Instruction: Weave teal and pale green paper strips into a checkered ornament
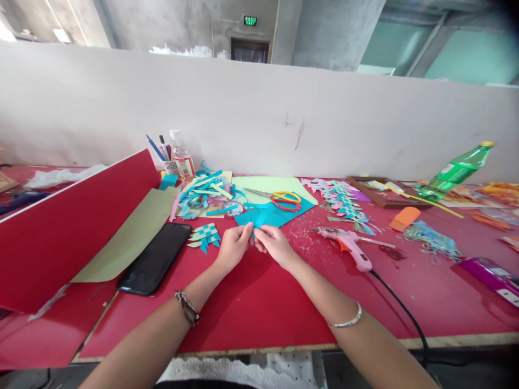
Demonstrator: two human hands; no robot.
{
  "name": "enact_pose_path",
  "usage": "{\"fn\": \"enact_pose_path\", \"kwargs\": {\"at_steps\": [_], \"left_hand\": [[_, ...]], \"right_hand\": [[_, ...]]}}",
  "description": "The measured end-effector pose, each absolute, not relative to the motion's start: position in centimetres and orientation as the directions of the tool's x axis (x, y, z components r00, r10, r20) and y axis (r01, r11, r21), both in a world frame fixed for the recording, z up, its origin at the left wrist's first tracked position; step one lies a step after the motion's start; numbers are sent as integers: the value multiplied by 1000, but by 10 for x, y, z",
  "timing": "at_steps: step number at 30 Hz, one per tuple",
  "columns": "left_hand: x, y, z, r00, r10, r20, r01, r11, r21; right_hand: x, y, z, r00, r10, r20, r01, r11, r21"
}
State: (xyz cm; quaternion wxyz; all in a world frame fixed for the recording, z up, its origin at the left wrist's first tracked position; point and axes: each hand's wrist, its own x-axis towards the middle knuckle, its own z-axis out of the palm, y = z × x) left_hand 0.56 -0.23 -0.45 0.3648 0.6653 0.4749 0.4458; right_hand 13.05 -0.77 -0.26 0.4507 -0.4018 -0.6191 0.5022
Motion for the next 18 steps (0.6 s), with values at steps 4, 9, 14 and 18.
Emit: {"fn": "enact_pose_path", "kwargs": {"at_steps": [4, 9, 14, 18], "left_hand": [[1, 2, -2, 52, 969, 242, 242, -247, 938], [-2, 3, -1, 71, 963, 261, 209, -271, 940], [1, -3, 3, 107, 936, 334, 150, -347, 926], [2, -7, 7, 245, 896, 369, 206, -420, 884]], "right_hand": [[133, -7, -3, -274, 949, 158, 36, 175, -984], [142, -9, 3, -472, 876, 97, 75, 149, -986], [148, -7, 2, -740, 671, -49, 131, 73, -989], [146, 0, -7, -540, 842, -2, -72, -49, -996]]}}
